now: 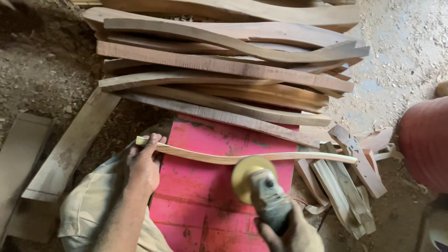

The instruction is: Sanding a curved wooden piece with an angle grinder.

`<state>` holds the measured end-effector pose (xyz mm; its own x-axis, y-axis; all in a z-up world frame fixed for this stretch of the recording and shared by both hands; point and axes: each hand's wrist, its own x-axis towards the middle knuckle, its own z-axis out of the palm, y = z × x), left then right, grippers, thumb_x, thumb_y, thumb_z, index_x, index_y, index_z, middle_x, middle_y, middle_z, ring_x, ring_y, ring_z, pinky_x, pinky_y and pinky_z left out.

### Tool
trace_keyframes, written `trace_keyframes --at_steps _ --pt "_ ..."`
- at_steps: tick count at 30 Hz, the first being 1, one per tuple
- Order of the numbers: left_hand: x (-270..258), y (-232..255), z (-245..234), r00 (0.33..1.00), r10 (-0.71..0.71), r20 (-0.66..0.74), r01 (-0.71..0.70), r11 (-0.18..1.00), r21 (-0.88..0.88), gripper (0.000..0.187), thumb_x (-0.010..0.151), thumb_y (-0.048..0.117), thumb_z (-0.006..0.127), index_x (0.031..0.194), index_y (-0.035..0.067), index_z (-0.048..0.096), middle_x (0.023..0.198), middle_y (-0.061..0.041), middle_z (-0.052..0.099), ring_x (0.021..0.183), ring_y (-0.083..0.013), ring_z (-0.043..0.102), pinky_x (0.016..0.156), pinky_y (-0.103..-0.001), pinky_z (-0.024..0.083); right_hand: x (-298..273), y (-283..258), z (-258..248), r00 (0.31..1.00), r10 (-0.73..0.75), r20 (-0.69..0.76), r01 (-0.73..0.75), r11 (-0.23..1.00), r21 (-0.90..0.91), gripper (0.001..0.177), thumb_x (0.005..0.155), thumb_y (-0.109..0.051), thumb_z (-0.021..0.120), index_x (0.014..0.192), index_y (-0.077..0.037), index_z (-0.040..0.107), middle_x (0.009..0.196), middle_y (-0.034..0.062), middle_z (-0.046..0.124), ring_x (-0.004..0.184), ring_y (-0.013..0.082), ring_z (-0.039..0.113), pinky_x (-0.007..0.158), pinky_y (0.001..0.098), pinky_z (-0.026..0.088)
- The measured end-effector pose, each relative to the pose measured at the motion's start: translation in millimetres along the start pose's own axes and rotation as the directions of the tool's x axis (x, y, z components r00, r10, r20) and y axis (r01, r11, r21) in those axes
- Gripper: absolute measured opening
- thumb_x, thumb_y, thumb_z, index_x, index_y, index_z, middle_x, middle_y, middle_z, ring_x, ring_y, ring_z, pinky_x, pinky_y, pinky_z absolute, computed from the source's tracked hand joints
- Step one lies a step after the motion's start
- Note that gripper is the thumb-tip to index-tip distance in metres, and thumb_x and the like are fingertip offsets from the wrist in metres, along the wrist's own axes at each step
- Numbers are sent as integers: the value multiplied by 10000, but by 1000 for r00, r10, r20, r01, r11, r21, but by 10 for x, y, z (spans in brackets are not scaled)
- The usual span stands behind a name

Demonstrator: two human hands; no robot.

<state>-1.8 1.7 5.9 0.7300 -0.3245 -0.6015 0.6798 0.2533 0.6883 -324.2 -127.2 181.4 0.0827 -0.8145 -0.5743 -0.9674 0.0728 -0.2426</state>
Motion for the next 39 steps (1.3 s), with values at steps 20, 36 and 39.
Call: trace_keyframes --at_steps 20,36,39 --pt "54 -79 -55 1000 -28 -12 28 999 -36 332 884 109 766 1125 124 538 1113 -72 719 1098 -243 707 988 -412 523 195 356 -54 984 7 -181 -62 952 -299 797 700 -513 903 1363 -184 608 1065 182 769 987 330 776 904 413 606" --pt "21 -36 -48 999 -6 -38 7 1000 15 309 897 109 758 1126 123 550 1079 -50 716 1061 -239 715 977 -438 531 430 646 -184 986 57 -154 -30 984 174 793 650 -455 881 1342 -169 619 1009 183 774 958 326 755 878 432 583" --pt "82 -71 -88 1000 5 -19 -5 1000 -6 299 894 88 765 1109 111 559 1066 -63 719 1046 -251 718 979 -440 543 413 606 -315 969 156 -194 -171 983 -66 734 712 -459 898 1345 -186 646 1049 191 778 1006 321 746 916 434 560"
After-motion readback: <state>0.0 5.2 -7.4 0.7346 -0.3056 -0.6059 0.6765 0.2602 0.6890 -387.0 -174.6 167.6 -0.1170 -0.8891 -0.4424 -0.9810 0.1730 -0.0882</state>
